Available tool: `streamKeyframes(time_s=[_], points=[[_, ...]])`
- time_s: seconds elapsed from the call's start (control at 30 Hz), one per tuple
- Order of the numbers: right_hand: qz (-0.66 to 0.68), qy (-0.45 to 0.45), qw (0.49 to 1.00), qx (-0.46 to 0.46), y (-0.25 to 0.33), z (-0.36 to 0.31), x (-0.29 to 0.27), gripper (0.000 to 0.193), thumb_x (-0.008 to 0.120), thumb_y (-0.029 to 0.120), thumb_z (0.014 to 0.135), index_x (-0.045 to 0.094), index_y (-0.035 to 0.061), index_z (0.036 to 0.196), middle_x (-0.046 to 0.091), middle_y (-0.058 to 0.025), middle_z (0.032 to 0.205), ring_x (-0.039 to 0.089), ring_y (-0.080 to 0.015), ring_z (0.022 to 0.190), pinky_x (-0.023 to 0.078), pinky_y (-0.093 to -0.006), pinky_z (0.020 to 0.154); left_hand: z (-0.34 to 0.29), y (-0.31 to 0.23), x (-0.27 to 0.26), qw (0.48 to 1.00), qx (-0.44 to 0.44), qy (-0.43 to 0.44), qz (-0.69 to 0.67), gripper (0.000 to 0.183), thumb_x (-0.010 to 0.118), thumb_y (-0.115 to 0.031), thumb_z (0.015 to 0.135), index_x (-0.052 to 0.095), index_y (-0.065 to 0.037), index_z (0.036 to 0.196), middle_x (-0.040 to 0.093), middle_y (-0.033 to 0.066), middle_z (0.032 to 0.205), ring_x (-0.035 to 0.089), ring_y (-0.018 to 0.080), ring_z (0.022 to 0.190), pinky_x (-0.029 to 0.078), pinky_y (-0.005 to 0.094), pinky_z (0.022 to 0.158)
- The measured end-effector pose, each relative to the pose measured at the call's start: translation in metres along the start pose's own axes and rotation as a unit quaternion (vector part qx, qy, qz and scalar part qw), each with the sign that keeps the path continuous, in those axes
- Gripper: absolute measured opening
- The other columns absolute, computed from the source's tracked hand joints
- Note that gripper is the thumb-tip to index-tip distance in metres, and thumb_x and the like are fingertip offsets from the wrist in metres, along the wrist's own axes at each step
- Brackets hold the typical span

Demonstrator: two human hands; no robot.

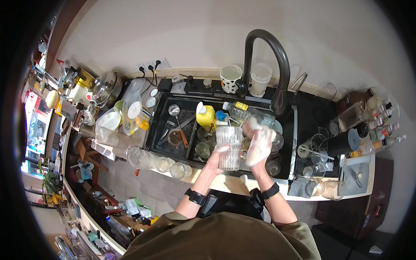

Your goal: Washing a glass cup with a sponge and soapy water in a sink.

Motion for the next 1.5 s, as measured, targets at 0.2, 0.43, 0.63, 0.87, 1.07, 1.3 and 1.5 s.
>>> streamKeyframes(time_s=[0.2, 0.43, 0.63, 0.87, 1.07, 1.3, 1.5], points=[[0.024, 0.145, 0.989, 0.002, 0.03, -0.05, -0.001, 0.023, 0.054, 0.009, 0.089, 0.053, -0.0022, 0.109, 0.04, -0.0269, 0.13, 0.044, -0.0415, 0.118, 0.039, -0.0466, 0.101, 0.015, -0.023, 0.007, 0.973, 0.178, -0.136, 0.057, 0.047, 0.062, -0.019, 0.092, 0.042, -0.011, 0.133, 0.061, 0.0104, 0.117, 0.066, 0.0232, 0.102, 0.058, 0.037, 0.086], [0.34, 0.117, 0.891, 0.276, -0.007, -0.069, 0.015, 0.053, 0.068, 0.017, 0.084, 0.046, 0.0022, 0.13, 0.052, -0.0152, 0.124, 0.05, -0.0271, 0.117, 0.039, -0.0415, 0.104, 0.008, -0.041, 0.008, 0.879, 0.302, -0.322, 0.179, 0.061, 0.076, -0.028, 0.084, 0.038, -0.006, 0.127, 0.053, 0.01, 0.118, 0.053, 0.0201, 0.108, 0.041, 0.0343, 0.096], [0.611, 0.039, 0.561, 0.558, -0.024, -0.089, 0.054, 0.041, 0.065, 0.033, 0.088, 0.054, 0.0132, 0.122, 0.06, -0.0077, 0.122, 0.06, -0.0276, 0.112, 0.051, -0.0477, 0.093, -0.02, -0.064, 0.031, 0.735, 0.377, -0.369, 0.426, 0.031, 0.067, -0.026, 0.093, 0.057, 0.004, 0.093, 0.059, 0.016, 0.091, 0.054, 0.0179, 0.085, 0.043, 0.0361, 0.077], [0.573, 0.067, 0.607, 0.546, -0.026, -0.047, 0.068, 0.035, 0.059, 0.037, 0.09, 0.059, 0.0104, 0.112, 0.064, -0.0061, 0.108, 0.062, -0.0235, 0.101, 0.05, -0.0406, 0.087, -0.023, -0.075, -0.005, 0.871, 0.225, -0.256, 0.355, 0.038, 0.067, -0.031, 0.094, 0.063, 0.003, 0.076, 0.054, 0.0013, 0.065, 0.038, 0.0058, 0.069, 0.033, 0.0279, 0.058], [0.297, 0.148, 0.912, 0.239, -0.001, 0.003, 0.047, 0.021, 0.058, 0.021, 0.09, 0.066, 0.0055, 0.102, 0.064, -0.0099, 0.099, 0.059, -0.0249, 0.096, 0.045, -0.036, 0.092, -0.029, -0.063, -0.029, 0.952, 0.159, -0.23, 0.125, 0.032, 0.065, -0.028, 0.095, 0.062, -0.001, 0.112, 0.066, 0.0018, 0.101, 0.063, 0.0104, 0.09, 0.05, 0.0267, 0.079], [0.083, 0.364, 0.919, -0.126, 0.084, 0.024, 0.026, 0.031, 0.064, 0.02, 0.079, 0.067, 0.0166, 0.109, 0.063, -0.0089, 0.107, 0.06, -0.0303, 0.095, 0.05, -0.0369, 0.084, -0.033, -0.049, -0.046, 0.966, 0.011, -0.256, 0.041, 0.027, 0.047, -0.025, 0.103, 0.061, -0.005, 0.113, 0.068, 0.0075, 0.102, 0.069, 0.018, 0.087, 0.057, 0.0335, 0.069], [-0.036, 0.266, 0.91, -0.317, 0.103, -0.033, 0.032, 0.036, 0.067, 0.024, 0.074, 0.066, 0.0183, 0.109, 0.057, -0.0104, 0.128, 0.049, -0.0343, 0.126, 0.035, -0.0498, 0.11, -0.025, -0.045, -0.045, 0.977, 0.031, -0.203, -0.061, 0.029, 0.037, -0.021, 0.106, 0.057, -0.006, 0.122, 0.066, 0.0081, 0.114, 0.067, 0.0207, 0.099, 0.057, 0.0357, 0.084]])
Point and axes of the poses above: each hand's wrist, its own z-axis towards the middle knuckle, its own x-axis out of the palm, y = z × x, the point moved 6 cm from there along z, towards the middle knuckle
